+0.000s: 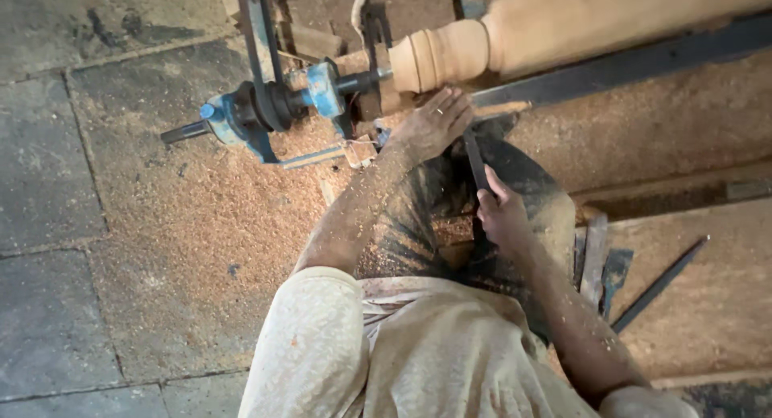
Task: The person operates a wood lathe to shape a rotating wooden blank into a turned object. They use a chisel to carve grooves and contours along the spinning wood, producing wood shavings. The person switches between different chisels to refine the shape.
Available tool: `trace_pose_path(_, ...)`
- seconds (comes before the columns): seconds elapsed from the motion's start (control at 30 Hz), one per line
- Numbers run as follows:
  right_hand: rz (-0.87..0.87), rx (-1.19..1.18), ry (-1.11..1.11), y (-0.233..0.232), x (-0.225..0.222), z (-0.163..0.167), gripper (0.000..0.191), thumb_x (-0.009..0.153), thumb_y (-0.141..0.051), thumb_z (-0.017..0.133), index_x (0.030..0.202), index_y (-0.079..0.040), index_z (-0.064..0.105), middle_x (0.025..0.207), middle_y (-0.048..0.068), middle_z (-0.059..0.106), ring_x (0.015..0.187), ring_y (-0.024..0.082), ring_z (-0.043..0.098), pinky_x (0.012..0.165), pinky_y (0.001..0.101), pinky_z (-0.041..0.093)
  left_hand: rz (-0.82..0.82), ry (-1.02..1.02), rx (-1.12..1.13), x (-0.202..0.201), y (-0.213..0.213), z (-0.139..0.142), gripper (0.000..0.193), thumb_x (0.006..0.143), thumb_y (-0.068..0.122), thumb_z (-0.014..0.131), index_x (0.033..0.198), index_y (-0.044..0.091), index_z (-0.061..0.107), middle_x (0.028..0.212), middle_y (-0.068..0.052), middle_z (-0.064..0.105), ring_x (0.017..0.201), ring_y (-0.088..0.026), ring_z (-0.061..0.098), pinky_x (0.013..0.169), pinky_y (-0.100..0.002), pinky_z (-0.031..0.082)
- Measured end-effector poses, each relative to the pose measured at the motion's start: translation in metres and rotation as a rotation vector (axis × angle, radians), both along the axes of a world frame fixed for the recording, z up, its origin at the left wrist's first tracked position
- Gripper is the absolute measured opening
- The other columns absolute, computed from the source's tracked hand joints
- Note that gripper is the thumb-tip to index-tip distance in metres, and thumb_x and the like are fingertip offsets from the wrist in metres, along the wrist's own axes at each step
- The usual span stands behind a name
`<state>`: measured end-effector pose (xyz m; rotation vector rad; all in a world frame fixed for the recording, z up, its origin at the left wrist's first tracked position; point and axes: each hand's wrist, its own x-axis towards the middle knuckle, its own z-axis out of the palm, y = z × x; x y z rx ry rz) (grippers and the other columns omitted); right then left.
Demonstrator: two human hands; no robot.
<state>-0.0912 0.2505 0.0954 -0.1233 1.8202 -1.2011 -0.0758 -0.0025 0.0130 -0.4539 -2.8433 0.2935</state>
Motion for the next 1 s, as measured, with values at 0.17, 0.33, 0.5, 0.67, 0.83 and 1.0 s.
trace_pose_path(0.17,-0.024,-0.041,-0.016,0.001,-0.004,-0.007,0.057,0.102,-0.015,0.053,0.158,-0.014,0.043,0.066,-0.005,0.044,0.054,0.006,0.04,0.046,0.0262,0.035,-0.062,-0.028,-0.037,0.0,-0.001,0.006,0.051,0.111,0.029,0.051,0.15,-0.005,0.049,0.147,-0.025,0.056,0.139,-0.039,0.053,0.122,-0.051,0.035)
trace_pose_path(0.33,-0.004,-0.023,-0.047,0.007,-0.011,-0.014,0.057,0.1,-0.015,0.053,0.157,-0.015,0.044,0.066,-0.005,0.044,0.053,0.006,0.041,0.045,0.0265,0.035,-0.01,-0.043,-0.093,0.001,0.003,0.015,0.056,0.101,0.03,0.051,0.148,0.0,0.048,0.146,-0.02,0.057,0.137,-0.036,0.053,0.119,-0.048,0.037)
trace_pose_path(0.5,0.139,-0.023,0.179,0.011,-0.021,-0.018,0.056,0.1,-0.016,0.055,0.156,-0.011,0.045,0.067,-0.003,0.052,0.056,0.006,0.046,0.051,0.0267,0.042,-0.01,-0.006,-0.048,0.0,0.002,0.013,0.053,0.102,0.029,0.05,0.144,-0.003,0.052,0.142,-0.022,0.06,0.134,-0.038,0.055,0.118,-0.049,0.039)
trace_pose_path(0.67,0.167,0.066,0.156,0.013,-0.023,-0.014,0.057,0.1,-0.019,0.054,0.156,-0.015,0.047,0.063,0.0,0.05,0.055,0.009,0.045,0.051,0.0293,0.04,-0.009,0.065,-0.043,0.005,0.002,0.002,0.053,0.099,0.028,0.053,0.142,-0.004,0.057,0.137,-0.02,0.063,0.13,-0.036,0.058,0.118,-0.046,0.04)
trace_pose_path(0.83,0.136,0.12,0.1,0.013,-0.016,-0.005,0.057,0.1,-0.019,0.054,0.156,-0.018,0.046,0.062,0.0,0.05,0.054,0.009,0.046,0.051,0.0297,0.041,-0.027,0.175,-0.089,0.009,0.0,0.003,0.047,0.104,0.026,0.059,0.141,-0.002,0.057,0.135,-0.019,0.063,0.129,-0.037,0.058,0.114,-0.048,0.042)
trace_pose_path(1.0,0.115,0.062,0.068,0.005,-0.019,-0.002,0.056,0.101,-0.016,0.054,0.156,-0.017,0.045,0.064,-0.004,0.048,0.055,0.007,0.043,0.051,0.0276,0.039,-0.023,0.089,-0.035,0.007,-0.002,0.015,0.05,0.098,0.031,0.056,0.136,-0.002,0.059,0.133,-0.02,0.065,0.127,-0.037,0.06,0.117,-0.047,0.039)
